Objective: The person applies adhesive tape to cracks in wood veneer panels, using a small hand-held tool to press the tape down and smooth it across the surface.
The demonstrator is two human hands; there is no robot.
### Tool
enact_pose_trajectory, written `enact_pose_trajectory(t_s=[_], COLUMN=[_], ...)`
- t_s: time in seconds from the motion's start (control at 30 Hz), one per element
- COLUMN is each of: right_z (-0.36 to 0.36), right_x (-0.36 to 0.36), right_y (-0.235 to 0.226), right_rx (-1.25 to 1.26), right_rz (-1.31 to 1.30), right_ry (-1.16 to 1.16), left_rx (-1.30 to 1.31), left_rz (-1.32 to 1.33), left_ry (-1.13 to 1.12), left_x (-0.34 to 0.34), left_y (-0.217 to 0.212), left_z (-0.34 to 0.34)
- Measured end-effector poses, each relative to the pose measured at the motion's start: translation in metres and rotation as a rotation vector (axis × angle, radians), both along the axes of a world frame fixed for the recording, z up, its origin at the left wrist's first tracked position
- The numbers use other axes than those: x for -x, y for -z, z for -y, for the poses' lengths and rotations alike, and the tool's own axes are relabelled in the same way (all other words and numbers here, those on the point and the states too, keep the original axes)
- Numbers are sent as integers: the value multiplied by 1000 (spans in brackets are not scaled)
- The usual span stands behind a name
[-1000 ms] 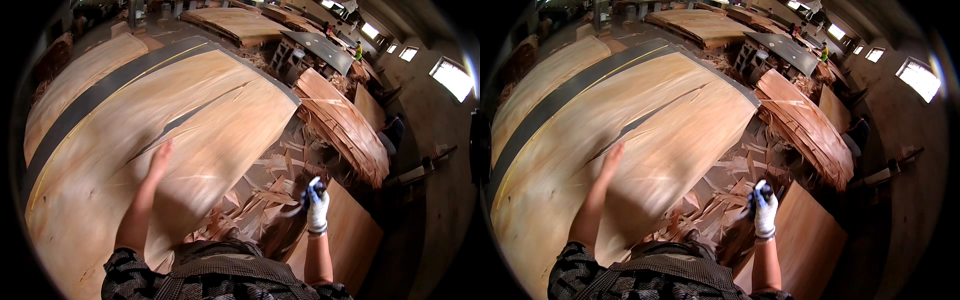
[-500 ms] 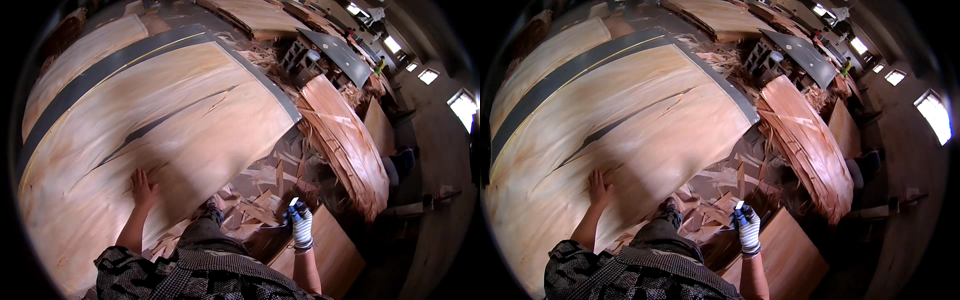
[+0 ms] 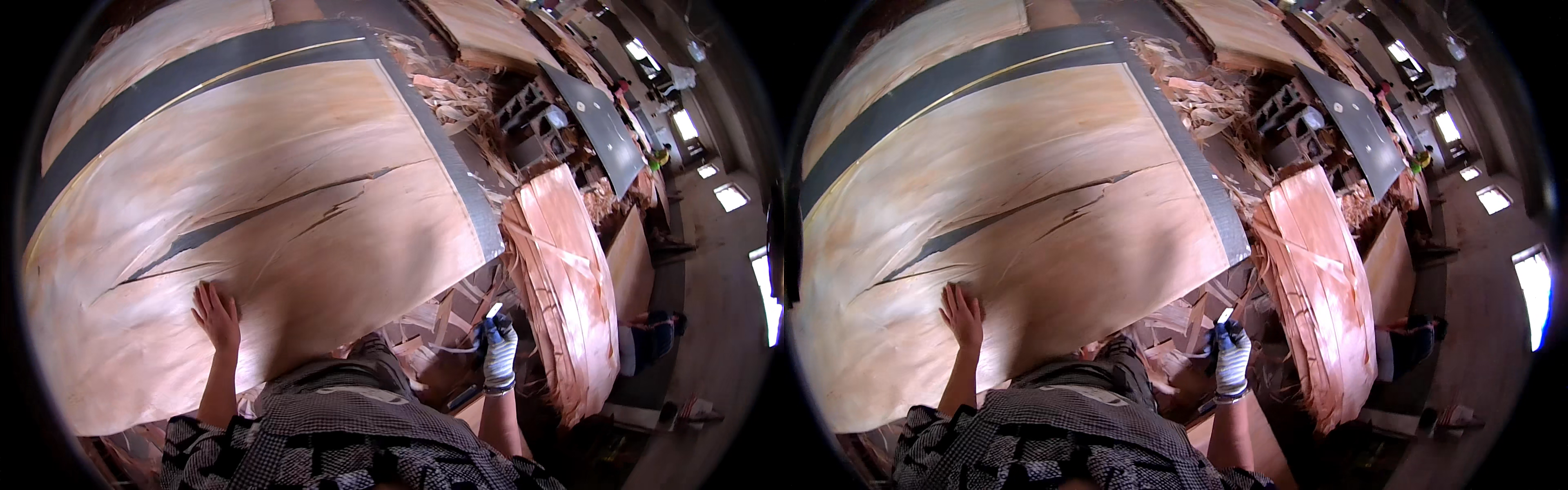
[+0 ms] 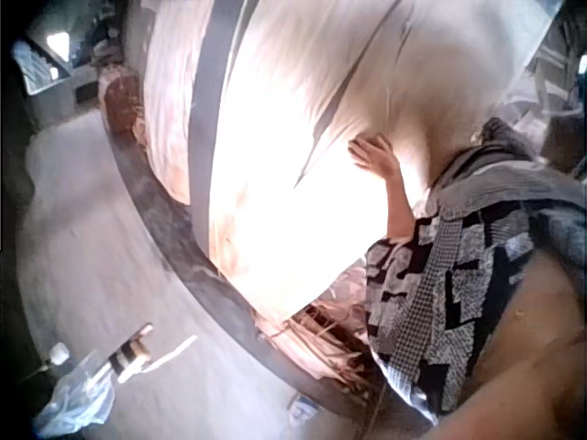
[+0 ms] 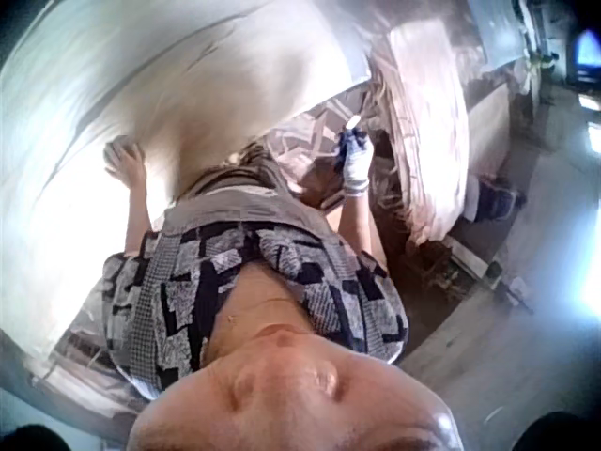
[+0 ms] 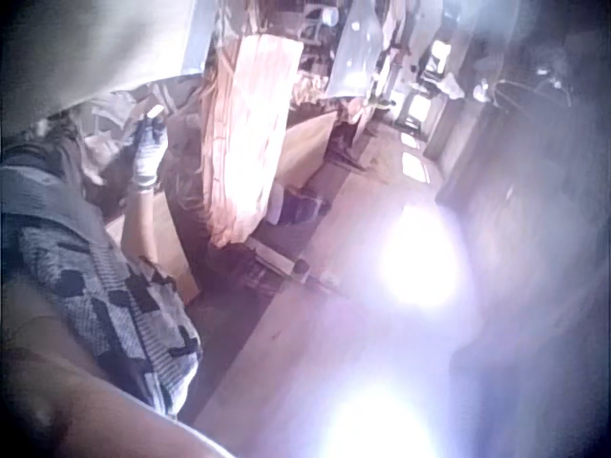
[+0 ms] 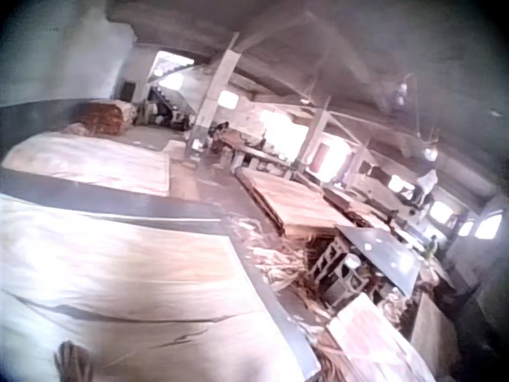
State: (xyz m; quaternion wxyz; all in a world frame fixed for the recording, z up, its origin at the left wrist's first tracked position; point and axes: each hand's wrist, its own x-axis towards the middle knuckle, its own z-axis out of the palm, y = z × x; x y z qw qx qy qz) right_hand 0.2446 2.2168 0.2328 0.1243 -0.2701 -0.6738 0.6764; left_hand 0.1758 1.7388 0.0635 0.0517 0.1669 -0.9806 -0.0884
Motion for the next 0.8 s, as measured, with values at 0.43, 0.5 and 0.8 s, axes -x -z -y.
enact_pose_trajectory(t_s=[0.43,0.5,0.8], right_z=[-55,-63,-45], right_x=[208,215,252], right_y=[-1,0,22], right_rx=[33,53,178], right_rz=[166,257,346], right_ry=[-543,-554,-722], left_rx=[-187,-144,-398], left_rz=[-200,-156,-71], left_ry=[423,380,641], left_x=[231,237,238], left_y=[-37,-35,-56], left_z=[-214,-222,-237])
